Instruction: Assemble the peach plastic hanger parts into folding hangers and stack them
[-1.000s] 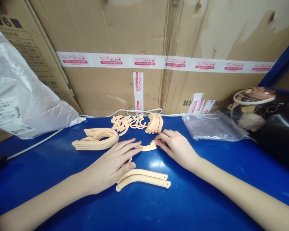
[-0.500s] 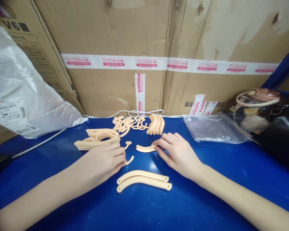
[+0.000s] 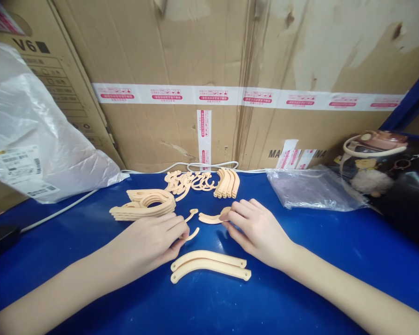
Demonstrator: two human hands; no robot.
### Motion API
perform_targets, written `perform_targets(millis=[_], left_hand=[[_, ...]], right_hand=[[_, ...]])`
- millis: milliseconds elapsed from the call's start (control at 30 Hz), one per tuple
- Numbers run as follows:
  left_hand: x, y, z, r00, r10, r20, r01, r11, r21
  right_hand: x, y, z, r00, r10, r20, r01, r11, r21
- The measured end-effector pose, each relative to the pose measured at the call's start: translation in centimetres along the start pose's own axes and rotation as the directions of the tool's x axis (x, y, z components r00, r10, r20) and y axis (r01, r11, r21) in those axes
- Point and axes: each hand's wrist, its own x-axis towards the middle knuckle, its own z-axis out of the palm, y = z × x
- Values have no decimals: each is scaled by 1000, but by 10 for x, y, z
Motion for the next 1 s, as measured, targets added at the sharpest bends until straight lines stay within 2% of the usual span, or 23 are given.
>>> perform_targets(millis=[167,267,333,400,500,567,733,933,1000], left_hand=[[-1,0,-2,1000,12,-25,-13,999,-52],[0,3,-6,997,62,-51,-65,995,-72],[1,8,-8,988,134,-77,-139,989,-54],[2,15,-9,971,202,-130,-208,978,-33],[3,27,-9,940,257,-224,-272,962,-36],[3,33,-10,928,285,-240,-302,952,-39],[3,37,-12,915,331,-230,-342,940,-7],[1,35,-12,916,335,-221,-344,939,-3],[1,34,-15,922,335,-193,-342,940,0]], right_hand=[[-1,-2,1,1000,8,7,-9,999,37],[-1,-7,0,997,77,22,-80,974,211],[0,-12,-2,976,199,88,-218,883,417],[1,-18,-3,935,291,202,-352,699,622],[2,-24,-4,906,282,315,-408,392,824],[2,-27,-5,900,271,341,-412,276,868],[4,-28,-7,887,283,366,-421,169,891],[3,-26,-7,894,267,361,-403,124,907],[2,-25,-7,893,274,358,-390,71,918]])
